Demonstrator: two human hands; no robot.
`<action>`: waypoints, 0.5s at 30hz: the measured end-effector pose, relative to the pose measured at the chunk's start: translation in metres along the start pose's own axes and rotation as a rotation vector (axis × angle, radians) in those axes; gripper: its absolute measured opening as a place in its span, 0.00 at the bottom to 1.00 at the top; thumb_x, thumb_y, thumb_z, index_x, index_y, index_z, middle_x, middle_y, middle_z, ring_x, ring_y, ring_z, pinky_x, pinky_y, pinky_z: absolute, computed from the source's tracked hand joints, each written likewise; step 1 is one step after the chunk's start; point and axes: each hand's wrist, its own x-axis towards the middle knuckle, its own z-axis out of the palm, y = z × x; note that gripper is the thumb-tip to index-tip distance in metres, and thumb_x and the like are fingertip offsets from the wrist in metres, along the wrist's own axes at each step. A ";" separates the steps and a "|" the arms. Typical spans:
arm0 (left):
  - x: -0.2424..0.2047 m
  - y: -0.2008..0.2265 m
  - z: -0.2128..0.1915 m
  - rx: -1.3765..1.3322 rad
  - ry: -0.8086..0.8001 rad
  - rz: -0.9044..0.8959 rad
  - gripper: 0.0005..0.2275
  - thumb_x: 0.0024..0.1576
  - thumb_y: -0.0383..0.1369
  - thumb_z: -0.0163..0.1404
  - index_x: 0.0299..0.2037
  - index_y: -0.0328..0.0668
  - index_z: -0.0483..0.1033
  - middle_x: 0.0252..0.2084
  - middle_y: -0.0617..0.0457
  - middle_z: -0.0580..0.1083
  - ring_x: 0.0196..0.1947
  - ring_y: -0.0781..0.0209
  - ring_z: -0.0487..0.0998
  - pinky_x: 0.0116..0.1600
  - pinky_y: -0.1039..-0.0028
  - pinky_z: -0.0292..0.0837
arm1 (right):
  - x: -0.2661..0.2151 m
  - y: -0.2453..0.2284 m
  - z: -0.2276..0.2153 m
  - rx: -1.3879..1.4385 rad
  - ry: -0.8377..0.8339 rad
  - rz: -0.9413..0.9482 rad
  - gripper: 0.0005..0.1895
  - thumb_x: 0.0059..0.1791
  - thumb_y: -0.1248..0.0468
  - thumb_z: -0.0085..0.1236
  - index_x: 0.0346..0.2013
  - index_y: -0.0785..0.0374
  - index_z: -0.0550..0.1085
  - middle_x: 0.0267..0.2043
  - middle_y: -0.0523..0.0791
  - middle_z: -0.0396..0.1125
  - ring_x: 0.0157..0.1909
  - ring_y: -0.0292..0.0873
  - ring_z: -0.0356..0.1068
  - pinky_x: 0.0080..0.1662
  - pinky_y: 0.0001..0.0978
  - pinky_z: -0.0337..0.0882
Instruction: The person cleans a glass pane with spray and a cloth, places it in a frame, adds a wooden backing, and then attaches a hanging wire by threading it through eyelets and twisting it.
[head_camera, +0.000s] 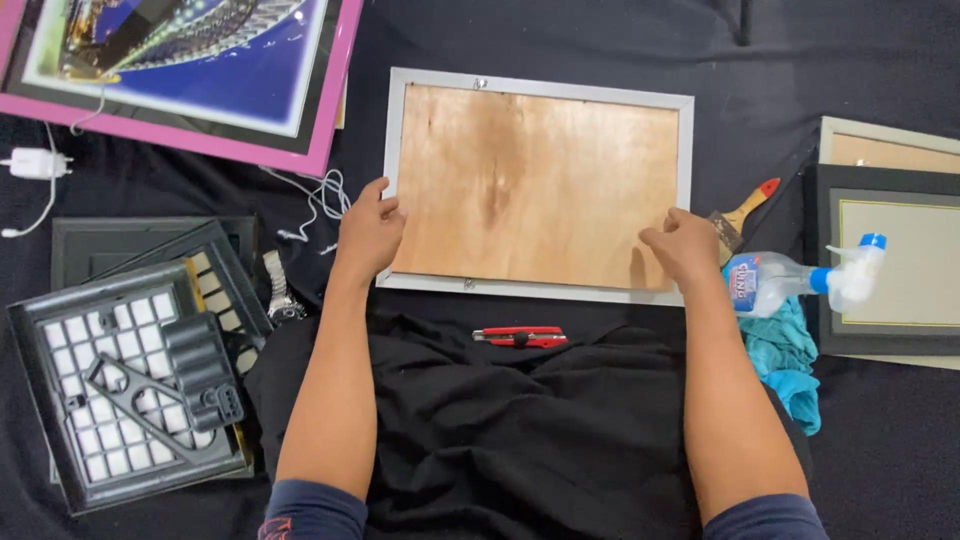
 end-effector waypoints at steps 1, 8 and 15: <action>0.002 -0.005 0.002 -0.001 0.003 -0.004 0.26 0.62 0.29 0.46 0.71 0.27 0.59 0.59 0.24 0.71 0.61 0.29 0.71 0.60 0.44 0.69 | -0.012 -0.019 -0.006 -0.002 -0.004 -0.003 0.36 0.43 0.57 0.62 0.61 0.75 0.72 0.53 0.61 0.71 0.55 0.64 0.71 0.46 0.53 0.75; 0.028 -0.060 0.026 0.361 0.058 -0.022 0.20 0.57 0.34 0.51 0.58 0.31 0.73 0.50 0.33 0.77 0.54 0.34 0.77 0.57 0.48 0.73 | -0.073 -0.097 -0.002 -0.342 -0.267 -0.171 0.53 0.39 0.40 0.71 0.72 0.59 0.64 0.70 0.71 0.49 0.71 0.77 0.51 0.61 0.72 0.62; 0.039 -0.082 0.025 0.284 0.117 -0.072 0.17 0.56 0.39 0.50 0.54 0.47 0.79 0.46 0.45 0.80 0.53 0.41 0.79 0.56 0.51 0.75 | -0.101 -0.117 0.033 -0.680 -0.253 -0.553 0.35 0.45 0.43 0.64 0.67 0.37 0.69 0.69 0.53 0.59 0.66 0.62 0.63 0.56 0.56 0.72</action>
